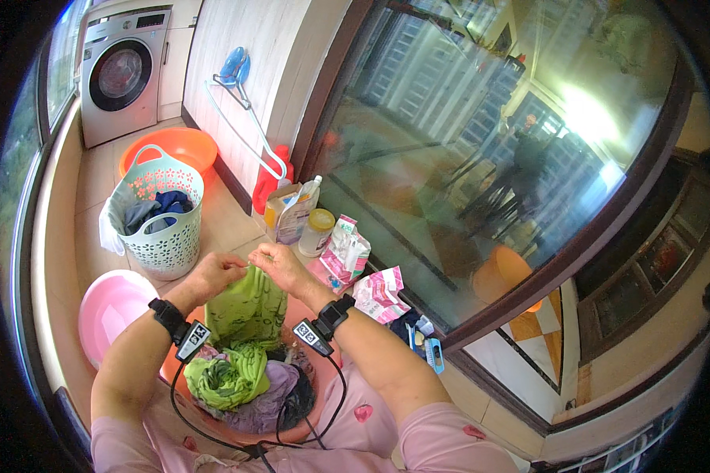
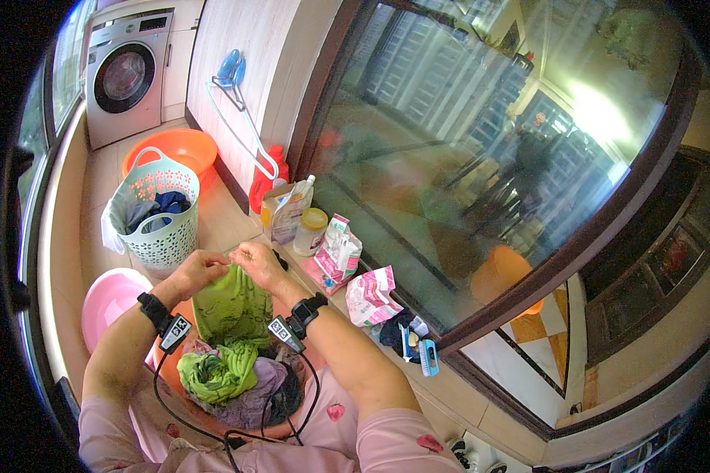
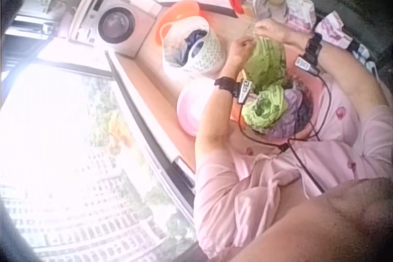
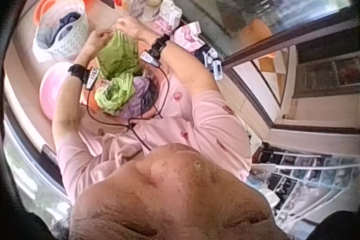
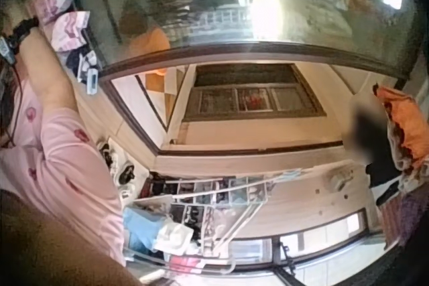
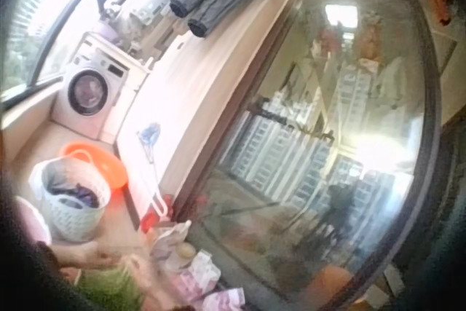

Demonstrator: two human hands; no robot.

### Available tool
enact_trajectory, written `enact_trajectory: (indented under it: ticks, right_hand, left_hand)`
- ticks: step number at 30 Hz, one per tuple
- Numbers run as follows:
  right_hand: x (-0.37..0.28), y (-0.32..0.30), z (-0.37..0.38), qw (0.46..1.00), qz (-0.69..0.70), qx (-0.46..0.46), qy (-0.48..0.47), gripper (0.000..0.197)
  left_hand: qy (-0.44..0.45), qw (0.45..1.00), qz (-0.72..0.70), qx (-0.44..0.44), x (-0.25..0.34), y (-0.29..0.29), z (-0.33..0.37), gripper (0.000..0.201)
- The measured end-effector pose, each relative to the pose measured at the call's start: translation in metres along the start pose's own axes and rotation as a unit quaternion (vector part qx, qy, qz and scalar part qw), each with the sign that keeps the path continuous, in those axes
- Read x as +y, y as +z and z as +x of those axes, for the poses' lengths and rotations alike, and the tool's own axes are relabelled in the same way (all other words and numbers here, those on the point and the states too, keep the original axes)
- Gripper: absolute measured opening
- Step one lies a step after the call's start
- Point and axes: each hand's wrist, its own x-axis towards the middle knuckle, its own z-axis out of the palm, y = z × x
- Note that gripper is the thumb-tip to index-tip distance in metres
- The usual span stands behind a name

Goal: The person sits cross-legged on the floor and hand-washes clothes in a pink basin. They scrub and rinse a green cloth, then a purple cloth, and place the green cloth into a smaller pink bowl.

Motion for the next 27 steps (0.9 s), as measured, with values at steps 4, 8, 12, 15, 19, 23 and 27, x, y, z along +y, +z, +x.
enact_trajectory:
  ticks: [4, 8, 12, 15, 19, 23, 27]
  right_hand:
    - [-0.018, 0.002, -0.004, 0.986, 0.137, -0.035, 0.091, 0.034]
    - [-0.027, 0.002, -0.003, 0.994, 0.067, -0.028, 0.079, 0.030]
    - [-0.025, 0.003, -0.004, 0.973, 0.181, -0.105, 0.097, 0.036]
    - [-0.020, 0.002, -0.006, 0.961, 0.193, -0.168, 0.105, 0.033]
    - [-0.018, -0.001, -0.006, 0.976, 0.121, -0.148, 0.104, 0.025]
    - [-0.021, -0.002, -0.006, 0.982, 0.163, -0.081, 0.056, 0.018]
    - [-0.023, -0.002, -0.008, 0.981, 0.177, -0.063, 0.058, 0.018]
  left_hand:
    - [0.005, 0.998, -0.063, -0.007, 0.003, 0.008, 0.002, 0.021]
    - [-0.002, 0.998, -0.061, -0.005, 0.002, 0.010, 0.004, 0.019]
    - [0.029, 0.990, -0.138, 0.002, 0.006, 0.009, 0.003, 0.013]
    - [-0.006, 0.988, -0.155, 0.015, 0.010, 0.005, 0.002, 0.011]
    - [0.015, 0.986, -0.160, 0.037, 0.008, 0.002, 0.003, 0.011]
    - [0.050, 0.986, -0.161, 0.008, -0.002, -0.003, 0.005, 0.014]
    - [0.013, 0.987, -0.155, -0.046, -0.014, -0.019, 0.004, 0.017]
